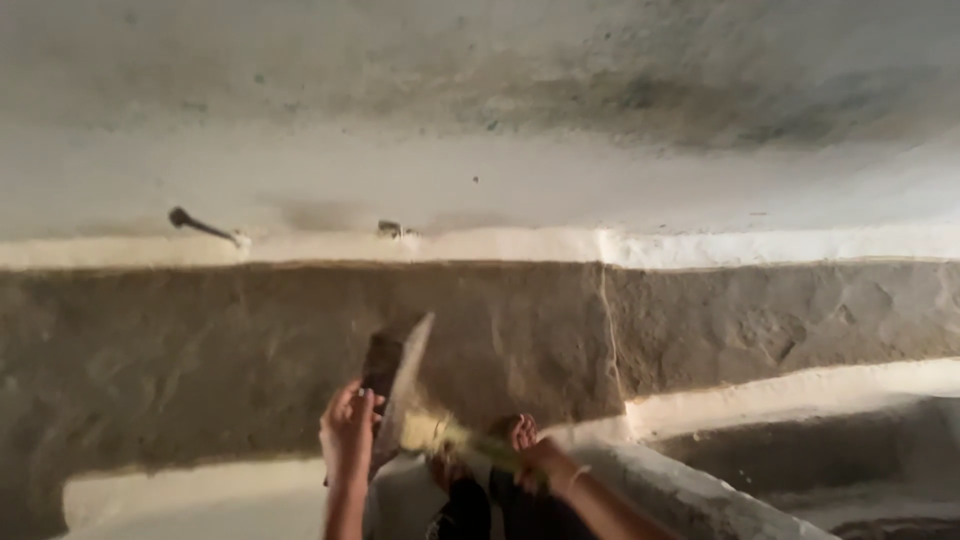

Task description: Sweeping the floor and stairs of a narrow corridor using a broom and dustpan.

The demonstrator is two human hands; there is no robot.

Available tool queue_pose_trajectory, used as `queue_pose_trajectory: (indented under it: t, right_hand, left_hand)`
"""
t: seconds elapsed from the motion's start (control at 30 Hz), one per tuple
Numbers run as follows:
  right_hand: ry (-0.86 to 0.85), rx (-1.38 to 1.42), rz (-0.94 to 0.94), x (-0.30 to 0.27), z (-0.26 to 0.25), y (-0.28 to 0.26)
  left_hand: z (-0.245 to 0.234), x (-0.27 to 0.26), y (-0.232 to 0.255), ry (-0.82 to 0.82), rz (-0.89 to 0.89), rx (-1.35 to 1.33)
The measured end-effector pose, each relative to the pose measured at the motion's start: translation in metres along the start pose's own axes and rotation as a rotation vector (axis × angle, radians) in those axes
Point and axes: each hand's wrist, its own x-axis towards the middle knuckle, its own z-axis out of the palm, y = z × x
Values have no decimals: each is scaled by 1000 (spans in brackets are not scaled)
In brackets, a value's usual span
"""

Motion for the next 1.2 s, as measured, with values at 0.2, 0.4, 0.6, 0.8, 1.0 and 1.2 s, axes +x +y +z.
queue_pose_trajectory:
  t: [0.2, 0.4, 0.6, 0.8, 1.0, 1.2]
  right_hand:
    - [301, 230, 27, -29, 2, -7]
    - [360, -25, -78, -152, 106, -39]
    - [137, 82, -50, -76, 89, -17]
    - [-390, 765, -27, 66, 10, 19]
    - [64, 747, -46, 86, -71, 29]
    - [345, 696, -380, 29, -32, 29]
  left_hand:
    - [-32, -12, -38, 104, 4, -173]
    - [-41, -12, -51, 139, -42, -120]
    - [-26, -10, -58, 99, -111, -115]
    - [-26, -17, -51, 66, -33, -153]
    - [-29, -23, -38, 73, -10, -170]
    - [-28, -12, -47, 127, 9, -144]
